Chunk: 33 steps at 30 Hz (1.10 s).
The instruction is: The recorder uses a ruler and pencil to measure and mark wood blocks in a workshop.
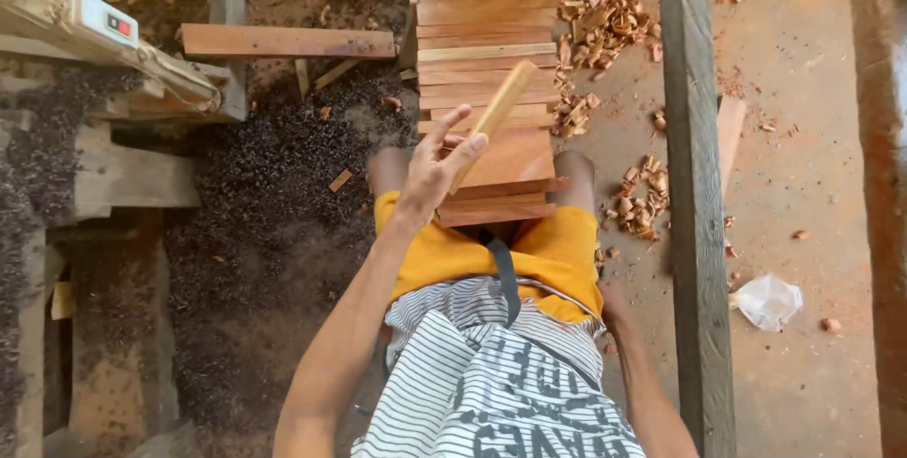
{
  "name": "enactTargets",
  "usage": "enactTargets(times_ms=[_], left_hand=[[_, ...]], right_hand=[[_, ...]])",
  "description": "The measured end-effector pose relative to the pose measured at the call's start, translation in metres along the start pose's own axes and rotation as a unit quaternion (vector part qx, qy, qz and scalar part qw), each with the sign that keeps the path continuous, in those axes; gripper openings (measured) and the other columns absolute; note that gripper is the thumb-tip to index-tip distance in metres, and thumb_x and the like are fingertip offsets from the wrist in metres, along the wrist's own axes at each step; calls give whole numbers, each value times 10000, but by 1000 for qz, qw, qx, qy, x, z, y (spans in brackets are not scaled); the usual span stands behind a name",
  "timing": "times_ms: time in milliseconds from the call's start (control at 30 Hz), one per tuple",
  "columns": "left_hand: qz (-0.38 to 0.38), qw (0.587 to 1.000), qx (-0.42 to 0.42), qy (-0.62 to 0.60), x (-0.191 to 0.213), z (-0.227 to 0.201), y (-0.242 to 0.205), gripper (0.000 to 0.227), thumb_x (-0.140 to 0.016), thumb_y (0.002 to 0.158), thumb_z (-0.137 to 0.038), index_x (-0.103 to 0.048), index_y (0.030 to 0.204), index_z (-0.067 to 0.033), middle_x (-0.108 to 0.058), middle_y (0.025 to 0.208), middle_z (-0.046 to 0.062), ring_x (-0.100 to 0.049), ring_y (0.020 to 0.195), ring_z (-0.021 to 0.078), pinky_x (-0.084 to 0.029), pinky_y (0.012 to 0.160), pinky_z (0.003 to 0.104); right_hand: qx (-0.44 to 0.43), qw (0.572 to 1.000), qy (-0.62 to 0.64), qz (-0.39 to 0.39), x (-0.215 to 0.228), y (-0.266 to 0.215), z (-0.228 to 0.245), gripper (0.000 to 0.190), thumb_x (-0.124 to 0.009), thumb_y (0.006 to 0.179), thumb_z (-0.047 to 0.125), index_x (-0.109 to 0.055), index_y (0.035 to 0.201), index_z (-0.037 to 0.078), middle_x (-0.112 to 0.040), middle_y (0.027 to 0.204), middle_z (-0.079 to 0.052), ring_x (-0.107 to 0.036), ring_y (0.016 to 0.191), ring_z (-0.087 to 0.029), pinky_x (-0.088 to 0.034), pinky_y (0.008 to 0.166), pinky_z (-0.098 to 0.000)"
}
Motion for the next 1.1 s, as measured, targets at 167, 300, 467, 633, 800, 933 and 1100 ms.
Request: enactTargets(times_ms=[167, 300, 467, 633, 800, 933, 1100], left_hand=[[3, 984, 72, -164, 4, 18, 1, 733, -709, 908, -446, -502, 1532, -123, -671, 990, 57, -636, 1026, 134, -486, 973, 294], [31, 973, 62, -221, 3, 7, -28, 661, -726, 958, -347, -510, 1519, -72, -634, 1004, 3, -580, 1014, 112, -448, 959, 295], [46, 965, 38, -256, -11, 3, -16, 635, -685, 978, -344, -494, 1515, -64, -612, 973, -19, -591, 1078, 85, -431, 1052, 254], [35, 972, 70, -223, -5, 27, -32, 621, -704, 975, -365, -531, 1487, -59, -591, 963, -33, -557, 1003, 94, -456, 997, 265], [0, 997, 26, -75, -2, 4, -14, 660, -744, 917, -408, -565, 1450, -61, -575, 1070, 37, -562, 1024, 146, -488, 890, 282], [-47, 944, -103, 311, -5, -14, -28, 771, -856, 791, -443, -581, 1410, -74, -559, 1105, 139, -521, 1036, 298, -442, 929, 438], [-71, 900, -175, 393, -24, -7, -33, 744, -857, 788, -417, -601, 1430, -141, -540, 1178, 153, -497, 1131, 338, -409, 985, 495]], right_hand=[[-14, 996, -62, 63, 16, 12, 50, 409, -682, 983, 211, -721, 1064, -188, -694, 837, -305, -716, 680, -275, -529, 618, -470], [64, 998, 19, -6, 15, -37, 74, 514, -583, 829, 92, -594, 1341, 47, -666, 948, -255, -616, 778, -384, -494, 680, -538], [107, 990, 8, -93, 34, -27, 103, 353, -695, 957, 291, -622, 1159, 12, -692, 973, -238, -659, 930, -368, -525, 790, -502], [41, 998, -35, -12, 32, -37, 115, 211, -621, 927, 266, -702, 1027, 98, -717, 856, -144, -701, 758, -305, -530, 663, -463], [-17, 995, 100, -5, 49, -51, 120, 300, -643, 983, 261, -732, 886, -9, -723, 759, -189, -681, 628, -251, -520, 575, -436], [224, 960, 1, -170, 197, -150, 313, 295, -556, 1077, 227, -703, 885, 59, -736, 711, -73, -698, 632, -198, -529, 599, -352], [238, 898, -188, -319, 283, -249, 415, 287, -626, 1041, 128, -648, 1323, 79, -700, 967, -152, -660, 720, -235, -505, 528, -347]])
Point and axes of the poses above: each hand's wrist, its own y-axis towards the middle knuckle, its own x-axis out of the back of the hand, z = x × y, the point moved 10 cm from there along y, towards the middle knuckle
